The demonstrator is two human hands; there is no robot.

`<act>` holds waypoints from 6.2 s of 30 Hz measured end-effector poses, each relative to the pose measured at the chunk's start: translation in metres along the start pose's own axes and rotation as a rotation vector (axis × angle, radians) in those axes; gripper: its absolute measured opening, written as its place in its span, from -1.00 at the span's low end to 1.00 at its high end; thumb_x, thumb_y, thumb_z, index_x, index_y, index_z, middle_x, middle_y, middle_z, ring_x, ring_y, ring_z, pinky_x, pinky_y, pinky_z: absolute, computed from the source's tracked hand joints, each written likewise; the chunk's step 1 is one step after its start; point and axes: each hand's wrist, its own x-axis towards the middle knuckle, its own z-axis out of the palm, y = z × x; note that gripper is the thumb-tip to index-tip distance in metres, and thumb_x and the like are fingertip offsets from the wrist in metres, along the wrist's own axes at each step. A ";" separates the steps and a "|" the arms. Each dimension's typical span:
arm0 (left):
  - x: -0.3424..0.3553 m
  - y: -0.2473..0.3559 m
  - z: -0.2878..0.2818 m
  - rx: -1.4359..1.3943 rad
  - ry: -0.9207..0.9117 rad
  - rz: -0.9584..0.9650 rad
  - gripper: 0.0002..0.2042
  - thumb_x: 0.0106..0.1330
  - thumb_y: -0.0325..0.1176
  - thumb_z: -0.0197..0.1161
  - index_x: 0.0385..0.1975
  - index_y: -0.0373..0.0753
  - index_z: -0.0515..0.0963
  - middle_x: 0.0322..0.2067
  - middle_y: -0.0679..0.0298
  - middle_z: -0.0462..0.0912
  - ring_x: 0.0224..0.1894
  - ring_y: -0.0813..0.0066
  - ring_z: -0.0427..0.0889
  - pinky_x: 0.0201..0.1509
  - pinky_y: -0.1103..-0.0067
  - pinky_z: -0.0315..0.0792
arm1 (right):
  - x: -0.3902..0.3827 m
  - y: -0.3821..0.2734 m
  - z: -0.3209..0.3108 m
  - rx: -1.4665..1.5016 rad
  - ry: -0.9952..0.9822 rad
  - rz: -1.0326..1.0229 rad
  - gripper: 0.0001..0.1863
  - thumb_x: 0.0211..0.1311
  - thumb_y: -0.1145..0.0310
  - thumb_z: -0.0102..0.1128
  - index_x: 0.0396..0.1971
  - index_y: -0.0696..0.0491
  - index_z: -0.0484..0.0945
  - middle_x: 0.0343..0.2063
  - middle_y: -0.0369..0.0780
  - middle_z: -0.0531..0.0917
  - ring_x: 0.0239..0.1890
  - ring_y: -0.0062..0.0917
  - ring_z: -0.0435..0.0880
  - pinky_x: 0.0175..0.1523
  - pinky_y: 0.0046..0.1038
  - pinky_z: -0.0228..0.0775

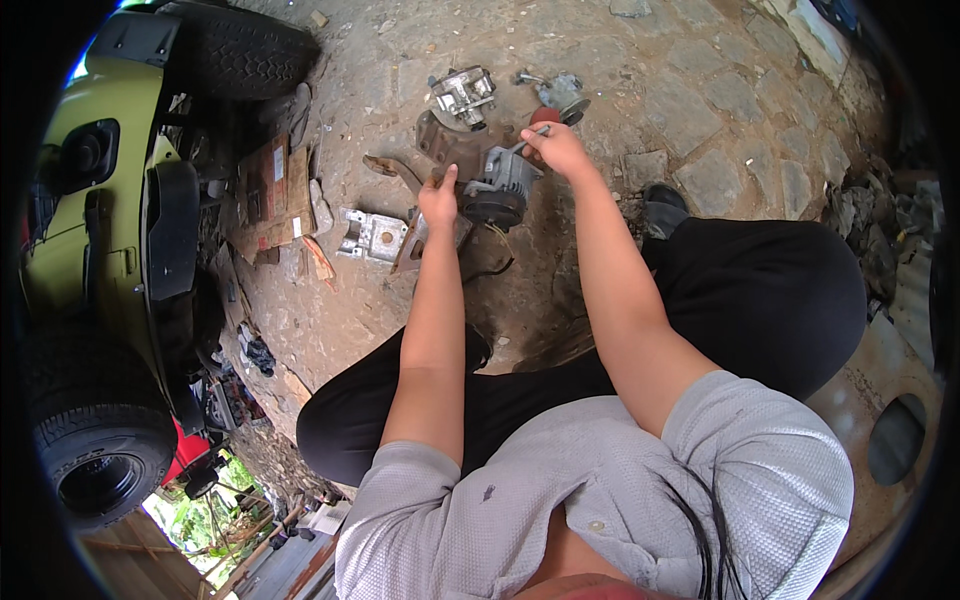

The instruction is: The person sits on the ground and uses a screwdriver to adjust and tighten screws on various disassembled engine components, including a carburetor and an alternator. The person handles the parts one at a time, rotating them to access different fasteners.

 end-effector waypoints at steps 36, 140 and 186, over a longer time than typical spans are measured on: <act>-0.005 0.015 0.005 0.038 -0.024 0.033 -0.65 0.33 -0.17 0.53 -0.41 -0.36 0.61 -0.50 0.39 0.62 -0.49 0.65 0.44 -0.40 0.56 0.34 | 0.004 0.006 -0.004 0.048 -0.073 0.013 -0.69 0.45 0.15 0.30 -0.13 0.11 0.73 -0.36 -0.27 0.81 -0.36 -0.61 0.62 -0.11 -0.46 0.48; 0.004 -0.006 -0.013 -0.090 -0.018 -0.116 -0.73 0.36 -0.25 0.50 -0.33 -0.33 0.61 -0.39 0.39 0.66 -0.40 0.64 0.51 -0.32 0.58 0.39 | 0.007 0.024 0.006 0.048 -0.027 -0.097 -0.72 0.45 0.19 0.31 -0.10 0.11 0.76 -0.30 -0.22 0.83 -0.20 -0.50 0.73 0.00 -0.37 0.51; -0.007 -0.011 -0.029 -0.140 -0.012 -0.162 -0.71 0.40 -0.16 0.45 -0.16 -0.28 0.63 -0.29 0.30 0.70 -0.33 0.54 0.63 -0.21 0.55 0.54 | 0.003 0.010 0.028 -0.269 0.358 -0.253 -0.68 0.44 0.19 0.32 -0.05 0.14 0.70 -0.33 -0.20 0.82 -0.24 -0.49 0.75 -0.04 -0.38 0.53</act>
